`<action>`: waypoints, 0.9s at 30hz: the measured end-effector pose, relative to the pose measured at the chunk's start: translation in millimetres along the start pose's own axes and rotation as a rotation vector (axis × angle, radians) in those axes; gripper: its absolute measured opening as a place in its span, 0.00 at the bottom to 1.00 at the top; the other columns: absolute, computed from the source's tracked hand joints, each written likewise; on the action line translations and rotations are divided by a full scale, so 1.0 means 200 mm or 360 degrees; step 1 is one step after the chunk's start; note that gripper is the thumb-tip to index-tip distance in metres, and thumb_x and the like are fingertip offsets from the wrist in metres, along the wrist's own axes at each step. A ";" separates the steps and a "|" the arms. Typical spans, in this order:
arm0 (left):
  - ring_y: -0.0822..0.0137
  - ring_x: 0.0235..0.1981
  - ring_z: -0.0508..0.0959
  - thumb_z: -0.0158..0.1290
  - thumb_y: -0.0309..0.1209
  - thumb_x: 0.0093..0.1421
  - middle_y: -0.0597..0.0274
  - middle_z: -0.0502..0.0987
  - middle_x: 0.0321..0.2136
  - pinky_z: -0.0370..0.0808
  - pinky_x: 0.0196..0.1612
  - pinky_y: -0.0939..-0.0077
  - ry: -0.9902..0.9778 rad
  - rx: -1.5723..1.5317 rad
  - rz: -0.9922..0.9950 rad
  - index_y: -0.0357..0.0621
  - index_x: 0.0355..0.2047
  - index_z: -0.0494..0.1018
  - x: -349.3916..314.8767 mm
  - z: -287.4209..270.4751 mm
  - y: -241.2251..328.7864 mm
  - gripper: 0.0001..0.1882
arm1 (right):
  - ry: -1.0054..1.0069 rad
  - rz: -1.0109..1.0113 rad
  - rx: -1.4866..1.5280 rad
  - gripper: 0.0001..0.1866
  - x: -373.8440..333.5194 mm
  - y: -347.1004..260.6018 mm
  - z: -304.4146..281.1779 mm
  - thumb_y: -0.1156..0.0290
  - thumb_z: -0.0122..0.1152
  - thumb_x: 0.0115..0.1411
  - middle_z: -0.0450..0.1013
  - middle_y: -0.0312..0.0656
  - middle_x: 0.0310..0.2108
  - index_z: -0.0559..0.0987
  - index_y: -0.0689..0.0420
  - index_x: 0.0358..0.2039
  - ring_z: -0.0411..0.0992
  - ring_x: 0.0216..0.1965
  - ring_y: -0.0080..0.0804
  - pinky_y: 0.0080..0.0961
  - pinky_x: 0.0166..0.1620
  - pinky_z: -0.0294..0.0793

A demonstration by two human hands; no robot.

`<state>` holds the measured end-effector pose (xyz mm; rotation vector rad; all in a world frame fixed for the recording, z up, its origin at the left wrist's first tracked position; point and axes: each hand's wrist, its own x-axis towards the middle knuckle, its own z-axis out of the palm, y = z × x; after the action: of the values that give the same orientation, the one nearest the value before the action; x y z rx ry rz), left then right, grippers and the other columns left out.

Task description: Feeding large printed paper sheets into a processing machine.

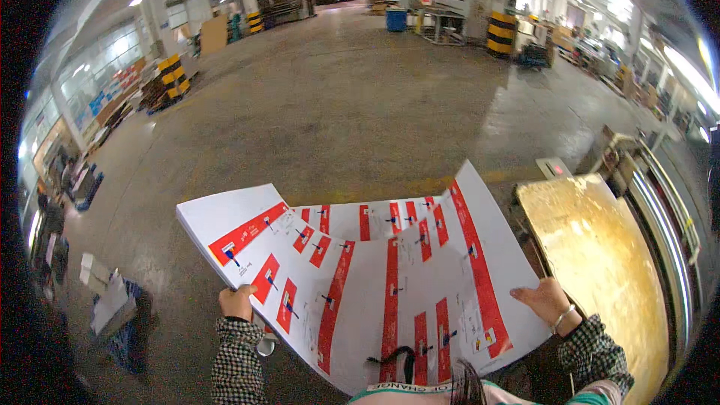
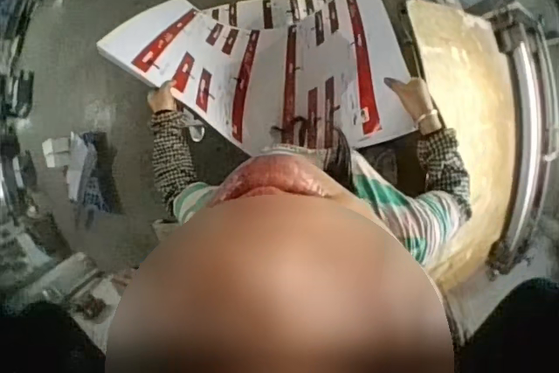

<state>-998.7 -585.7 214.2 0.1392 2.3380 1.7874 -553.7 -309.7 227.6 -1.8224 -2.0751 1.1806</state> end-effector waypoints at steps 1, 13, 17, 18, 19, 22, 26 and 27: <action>0.61 0.29 0.73 0.52 0.21 0.37 0.53 0.74 0.29 0.69 0.34 0.72 -0.0052 0.0034 0.0021 0.27 0.29 0.71 0.03 -0.03 -0.04 0.15 | 0.0025 -0.0089 -0.0001 0.25 -0.06 0.01 0.01 0.52 0.63 0.40 0.71 0.44 0.15 0.74 0.68 0.17 0.69 0.18 0.29 0.27 0.23 0.67; 0.62 0.31 0.73 0.53 0.21 0.40 0.51 0.73 0.32 0.69 0.37 0.72 -0.0352 -0.0495 0.0472 0.23 0.33 0.68 0.35 -0.23 -0.62 0.18 | 0.0801 -0.0187 0.0595 0.16 -0.92 0.47 0.88 0.63 0.58 0.49 0.71 0.38 0.16 0.76 0.67 0.26 0.67 0.17 0.20 0.19 0.21 0.67; 0.63 0.32 0.73 0.53 0.21 0.42 0.51 0.73 0.34 0.69 0.37 0.72 -0.0468 -0.0594 0.0573 0.24 0.35 0.69 0.58 -0.29 -0.84 0.18 | 0.1112 -0.0092 0.0887 0.15 -1.15 0.65 1.33 0.65 0.57 0.49 0.72 0.38 0.19 0.76 0.68 0.27 0.67 0.18 0.20 0.17 0.21 0.66; 0.63 0.32 0.73 0.53 0.22 0.42 0.52 0.73 0.34 0.69 0.37 0.73 -0.0497 -0.0678 0.0588 0.24 0.36 0.69 0.61 -0.29 -0.84 0.18 | 0.1164 -0.0061 0.0919 0.15 -1.20 0.66 1.39 0.65 0.57 0.50 0.72 0.39 0.18 0.76 0.68 0.27 0.67 0.18 0.20 0.17 0.21 0.66; 0.63 0.32 0.73 0.54 0.22 0.42 0.51 0.73 0.34 0.69 0.36 0.73 -0.0553 -0.0741 0.0578 0.24 0.35 0.69 0.63 -0.27 -0.84 0.18 | 0.1207 -0.0014 0.0924 0.16 -1.22 0.71 1.41 0.64 0.57 0.49 0.72 0.40 0.20 0.76 0.68 0.28 0.68 0.20 0.22 0.18 0.22 0.67; 0.64 0.30 0.74 0.56 0.26 0.41 0.51 0.74 0.31 0.70 0.34 0.73 -0.0662 -0.0762 0.0638 0.24 0.31 0.71 0.87 -0.15 -0.83 0.18 | 0.1403 0.0082 0.0841 0.18 -1.21 0.84 1.59 0.63 0.57 0.49 0.72 0.42 0.23 0.75 0.68 0.29 0.69 0.22 0.24 0.20 0.24 0.68; 0.65 0.27 0.74 0.59 0.31 0.37 0.50 0.75 0.27 0.70 0.32 0.73 -0.0773 -0.0490 0.0703 0.25 0.28 0.72 1.20 -0.03 -0.83 0.20 | 0.1440 0.0453 0.1058 0.32 -1.33 0.98 1.99 0.49 0.51 0.51 0.70 0.46 0.37 0.69 0.69 0.41 0.68 0.37 0.32 0.25 0.40 0.66; 0.65 0.26 0.75 0.60 0.32 0.37 0.49 0.75 0.27 0.70 0.32 0.72 -0.0751 -0.0496 0.0829 0.25 0.28 0.72 1.41 0.04 -0.90 0.21 | 0.1464 0.0360 0.1078 0.35 -1.33 1.06 2.14 0.47 0.48 0.53 0.66 0.48 0.45 0.66 0.68 0.46 0.65 0.46 0.34 0.26 0.48 0.62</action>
<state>-1264.9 -572.1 11.4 1.0732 1.7650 2.0204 -563.7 -750.4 -96.3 -1.7527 -0.8567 0.7044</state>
